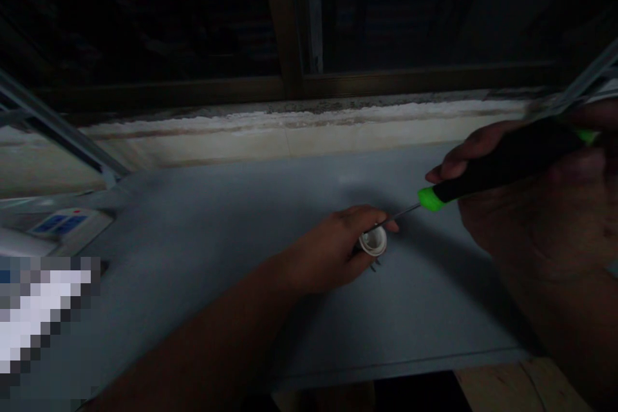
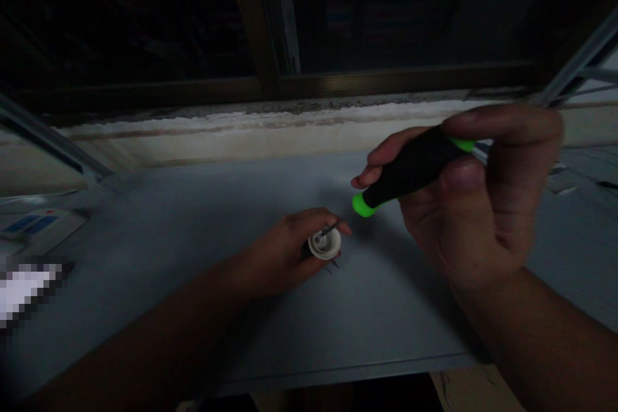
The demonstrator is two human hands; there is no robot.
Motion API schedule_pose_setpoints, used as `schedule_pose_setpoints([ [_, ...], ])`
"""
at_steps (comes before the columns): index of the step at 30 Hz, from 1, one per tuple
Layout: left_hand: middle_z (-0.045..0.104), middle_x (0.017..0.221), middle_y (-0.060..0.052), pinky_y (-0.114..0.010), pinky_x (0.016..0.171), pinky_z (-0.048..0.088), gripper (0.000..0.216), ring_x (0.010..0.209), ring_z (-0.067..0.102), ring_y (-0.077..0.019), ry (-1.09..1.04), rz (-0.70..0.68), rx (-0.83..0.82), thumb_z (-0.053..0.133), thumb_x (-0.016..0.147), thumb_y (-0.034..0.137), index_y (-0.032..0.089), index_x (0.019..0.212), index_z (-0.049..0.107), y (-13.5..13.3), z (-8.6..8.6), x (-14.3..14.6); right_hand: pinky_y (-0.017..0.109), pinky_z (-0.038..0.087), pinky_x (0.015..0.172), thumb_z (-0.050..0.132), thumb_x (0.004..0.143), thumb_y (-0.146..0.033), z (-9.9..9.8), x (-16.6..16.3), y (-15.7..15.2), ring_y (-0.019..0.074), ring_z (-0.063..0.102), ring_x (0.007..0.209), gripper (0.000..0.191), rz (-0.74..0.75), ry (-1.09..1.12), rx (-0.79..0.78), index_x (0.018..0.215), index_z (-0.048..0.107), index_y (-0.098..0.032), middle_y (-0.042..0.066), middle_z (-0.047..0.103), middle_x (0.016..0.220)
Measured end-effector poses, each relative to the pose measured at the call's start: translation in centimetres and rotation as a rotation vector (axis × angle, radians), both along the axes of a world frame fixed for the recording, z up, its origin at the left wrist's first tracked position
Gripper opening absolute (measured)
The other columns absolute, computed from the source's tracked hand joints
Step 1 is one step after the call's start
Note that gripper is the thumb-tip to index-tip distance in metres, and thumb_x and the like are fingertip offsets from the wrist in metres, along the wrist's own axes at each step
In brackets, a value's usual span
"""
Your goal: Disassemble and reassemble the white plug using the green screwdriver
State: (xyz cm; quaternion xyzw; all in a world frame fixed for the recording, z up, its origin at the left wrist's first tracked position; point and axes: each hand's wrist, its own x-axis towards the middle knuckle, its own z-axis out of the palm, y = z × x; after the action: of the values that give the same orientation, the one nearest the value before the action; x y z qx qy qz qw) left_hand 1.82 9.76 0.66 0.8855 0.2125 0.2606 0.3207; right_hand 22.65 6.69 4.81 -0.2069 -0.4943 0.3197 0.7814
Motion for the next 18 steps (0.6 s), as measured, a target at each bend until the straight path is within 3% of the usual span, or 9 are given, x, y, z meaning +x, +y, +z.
schedule_pose_setpoints([
  [3, 0.072, 0.108, -0.008, -0.032, 0.086, 0.053, 0.026, 0.097, 0.069, -0.0205, -0.004, 0.009, -0.055, 0.062, 0.091, 0.013, 0.018, 0.116, 0.063, -0.2, -0.2, 0.2, 0.037, 0.057, 0.049, 0.072, 0.085, -0.035, 0.3, 0.0, 0.5, 0.0234, 0.069, 0.065, 0.008, 0.133, -0.059, 0.1, 0.093, 0.073, -0.036, 0.003, 0.076, 0.085],
  [5, 0.072, 0.104, -0.008, -0.031, 0.082, 0.053, 0.024, 0.092, 0.069, -0.0194, -0.035, 0.027, -0.069, 0.061, 0.093, 0.017, 0.018, 0.117, 0.063, -0.3, -0.4, 0.2, 0.033, 0.053, 0.046, 0.074, 0.084, -0.038, 0.8, -0.1, 0.7, 0.0189, 0.064, 0.059, 0.006, 0.24, 0.01, 0.063, 0.088, 0.071, -0.035, 0.003, 0.075, 0.093],
  [8, 0.07, 0.1, -0.006, -0.028, 0.074, 0.052, 0.024, 0.082, 0.067, -0.0167, -0.094, 0.058, -0.075, 0.063, 0.093, 0.02, 0.018, 0.117, 0.063, -0.4, -0.5, 0.2, 0.025, 0.047, 0.043, 0.084, 0.078, -0.043, 1.7, -1.0, 1.1, 0.0107, 0.055, 0.054, 0.018, 0.282, 0.114, -0.001, 0.081, 0.068, -0.035, -0.005, 0.069, 0.095],
  [12, 0.066, 0.094, -0.004, -0.026, 0.067, 0.049, 0.026, 0.073, 0.063, -0.0134, -0.177, 0.12, -0.117, 0.066, 0.092, 0.023, 0.017, 0.117, 0.063, -0.5, -0.8, 0.2, 0.026, 0.059, 0.061, 0.084, 0.08, -0.04, 2.9, -3.1, 2.0, 0.0141, 0.069, 0.076, 0.019, 0.274, 0.136, -0.013, 0.091, 0.07, -0.035, -0.005, 0.07, 0.089],
  [14, 0.065, 0.092, -0.003, -0.025, 0.067, 0.049, 0.028, 0.072, 0.062, -0.013, -0.194, 0.122, -0.138, 0.066, 0.092, 0.025, 0.017, 0.118, 0.062, -0.4, -1.0, 0.1, 0.027, 0.059, 0.06, 0.077, 0.083, -0.043, 3.4, -4.0, 2.8, 0.0153, 0.069, 0.074, 0.018, 0.344, 0.137, -0.03, 0.094, 0.071, -0.031, -0.003, 0.07, 0.081],
  [18, 0.064, 0.09, -0.002, -0.026, 0.069, 0.05, 0.033, 0.074, 0.061, -0.0139, -0.192, 0.111, -0.167, 0.066, 0.091, 0.025, 0.018, 0.122, 0.059, 0.0, -1.6, -0.1, 0.017, 0.031, 0.035, 0.065, 0.085, -0.045, 3.9, -4.9, 4.5, 0.0078, 0.038, 0.041, 0.017, 0.547, 0.17, -0.053, 0.085, 0.066, -0.028, -0.006, 0.054, 0.059],
])
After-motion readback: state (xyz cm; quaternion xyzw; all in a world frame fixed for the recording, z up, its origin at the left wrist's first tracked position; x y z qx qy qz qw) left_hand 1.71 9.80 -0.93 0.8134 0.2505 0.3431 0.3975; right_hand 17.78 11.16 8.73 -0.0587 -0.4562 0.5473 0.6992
